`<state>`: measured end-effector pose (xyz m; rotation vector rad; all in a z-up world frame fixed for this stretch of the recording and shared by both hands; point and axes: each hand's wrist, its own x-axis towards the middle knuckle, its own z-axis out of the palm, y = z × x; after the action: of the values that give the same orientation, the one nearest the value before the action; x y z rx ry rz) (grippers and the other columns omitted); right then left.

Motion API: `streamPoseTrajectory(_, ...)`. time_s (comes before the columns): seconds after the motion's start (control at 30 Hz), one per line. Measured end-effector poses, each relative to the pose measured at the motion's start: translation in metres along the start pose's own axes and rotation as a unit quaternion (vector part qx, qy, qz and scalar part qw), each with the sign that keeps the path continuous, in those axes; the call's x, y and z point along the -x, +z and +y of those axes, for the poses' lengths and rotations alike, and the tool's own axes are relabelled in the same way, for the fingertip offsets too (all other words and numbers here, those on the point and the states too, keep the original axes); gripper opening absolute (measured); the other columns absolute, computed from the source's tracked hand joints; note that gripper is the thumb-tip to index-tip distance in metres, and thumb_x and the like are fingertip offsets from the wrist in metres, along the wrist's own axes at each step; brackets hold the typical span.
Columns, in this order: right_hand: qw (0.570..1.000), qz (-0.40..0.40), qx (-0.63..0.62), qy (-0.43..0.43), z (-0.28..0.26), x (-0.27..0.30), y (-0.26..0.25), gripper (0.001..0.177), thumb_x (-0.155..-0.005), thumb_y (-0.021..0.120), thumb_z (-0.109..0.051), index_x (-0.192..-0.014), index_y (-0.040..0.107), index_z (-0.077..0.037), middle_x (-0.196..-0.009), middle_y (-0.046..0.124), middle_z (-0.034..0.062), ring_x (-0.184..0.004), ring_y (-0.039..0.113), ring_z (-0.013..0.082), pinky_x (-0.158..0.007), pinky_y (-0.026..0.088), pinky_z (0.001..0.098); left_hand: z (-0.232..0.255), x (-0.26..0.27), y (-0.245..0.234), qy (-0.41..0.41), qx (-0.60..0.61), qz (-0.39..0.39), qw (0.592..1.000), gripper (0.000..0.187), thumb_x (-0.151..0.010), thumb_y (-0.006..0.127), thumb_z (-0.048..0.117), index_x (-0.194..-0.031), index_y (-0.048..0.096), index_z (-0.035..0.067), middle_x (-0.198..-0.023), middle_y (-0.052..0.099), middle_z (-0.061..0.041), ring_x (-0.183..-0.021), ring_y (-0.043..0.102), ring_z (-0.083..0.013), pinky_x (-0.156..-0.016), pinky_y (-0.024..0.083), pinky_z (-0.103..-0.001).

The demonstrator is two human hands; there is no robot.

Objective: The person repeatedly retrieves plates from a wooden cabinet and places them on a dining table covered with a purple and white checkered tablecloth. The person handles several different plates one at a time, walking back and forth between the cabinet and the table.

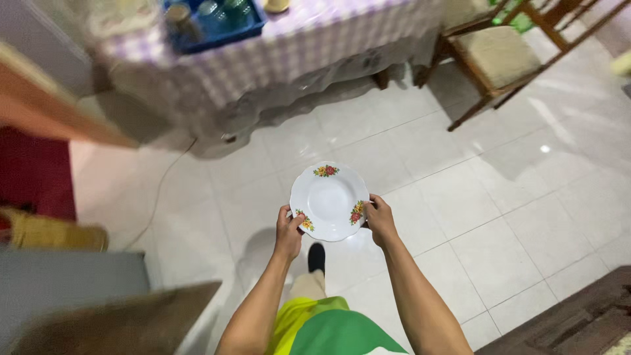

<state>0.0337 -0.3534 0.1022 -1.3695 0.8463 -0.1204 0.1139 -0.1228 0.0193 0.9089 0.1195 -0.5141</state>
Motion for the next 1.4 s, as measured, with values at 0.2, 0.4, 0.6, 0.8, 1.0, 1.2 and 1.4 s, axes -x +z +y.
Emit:
streamPoseTrajectory(0.2,0.998,0.052,-0.044,-0.010,-0.052,-0.079,-0.026,0.033,-0.101,0.051,-0.014,-0.130,0.060,-0.001,-0.105,0.068,0.0087,-0.083,0.068,0.0159,-0.067,0.061,0.0362,0.014,-0.104,0.070,-0.036,-0.031,-0.047,0.998,0.036,-0.093,0.057,-0.001,-0.126,0.046,0.009,-0.111,0.063,-0.014,-0.098,0.066,-0.0209,-0.084,0.058,-0.041)
streamPoseTrajectory(0.4,0.991,0.094,-0.093,-0.015,-0.083,-0.150,-0.053,0.033,-0.101,0.052,-0.014,-0.131,0.061,-0.002,-0.103,0.069,0.0085,-0.079,0.068,0.0152,-0.065,0.060,0.0346,0.019,-0.181,0.130,-0.064,-0.087,-0.067,0.992,0.032,-0.095,0.057,0.003,-0.124,0.047,0.009,-0.108,0.065,-0.013,-0.096,0.067,-0.0209,-0.083,0.058,-0.042)
streamPoseTrajectory(0.6,0.985,0.111,-0.127,-0.028,-0.121,-0.227,-0.090,0.032,-0.102,0.051,-0.012,-0.130,0.062,-0.001,-0.103,0.071,0.0081,-0.080,0.069,0.0149,-0.064,0.060,0.0337,0.002,-0.265,0.194,-0.070,-0.104,-0.081,0.989,0.030,-0.097,0.057,0.006,-0.126,0.050,0.009,-0.105,0.067,-0.013,-0.094,0.068,-0.0210,-0.082,0.059,-0.041)
streamPoseTrajectory(0.8,0.983,0.093,-0.151,-0.040,-0.166,-0.332,-0.142,0.031,-0.102,0.051,-0.010,-0.129,0.062,0.001,-0.105,0.072,0.0102,-0.081,0.071,0.0150,-0.067,0.062,0.0332,-0.022,-0.355,0.269,-0.040,-0.089,-0.087,0.991,0.032,-0.097,0.058,0.007,-0.128,0.049,0.007,-0.112,0.065,-0.012,-0.098,0.068,-0.0201,-0.084,0.061,-0.040)
streamPoseTrajectory(1.0,0.989,0.079,-0.122,-0.038,-0.228,-0.423,-0.199,0.030,-0.103,0.052,-0.009,-0.128,0.063,0.002,-0.103,0.072,0.0117,-0.079,0.070,0.0162,-0.066,0.061,0.0350,-0.044,-0.427,0.353,-0.039,-0.088,-0.067,0.993,0.034,-0.098,0.056,0.009,-0.131,0.047,0.006,-0.117,0.064,-0.015,-0.101,0.067,-0.0212,-0.086,0.060,-0.041)
streamPoseTrajectory(1.2,0.991,0.074,-0.109,-0.020,-0.287,-0.487,-0.228,0.031,-0.103,0.050,-0.010,-0.131,0.061,0.000,-0.104,0.072,0.0116,-0.080,0.071,0.0165,-0.066,0.062,0.0349,-0.049,-0.486,0.414,-0.013,-0.073,-0.090,0.993,0.035,-0.101,0.055,0.014,-0.133,0.046,0.004,-0.121,0.064,-0.017,-0.105,0.069,-0.0235,-0.089,0.060,-0.042)
streamPoseTrajectory(1.4,0.990,0.081,-0.117,-0.013,-0.330,-0.566,-0.239,0.035,-0.102,0.050,-0.009,-0.135,0.058,0.002,-0.106,0.072,0.0122,-0.082,0.072,0.0172,-0.068,0.063,0.0355,-0.046,-0.564,0.457,-0.037,-0.056,-0.078,0.995,0.034,-0.100,0.055,0.014,-0.133,0.049,0.006,-0.119,0.064,-0.014,-0.103,0.067,-0.0229,-0.088,0.059,-0.043)
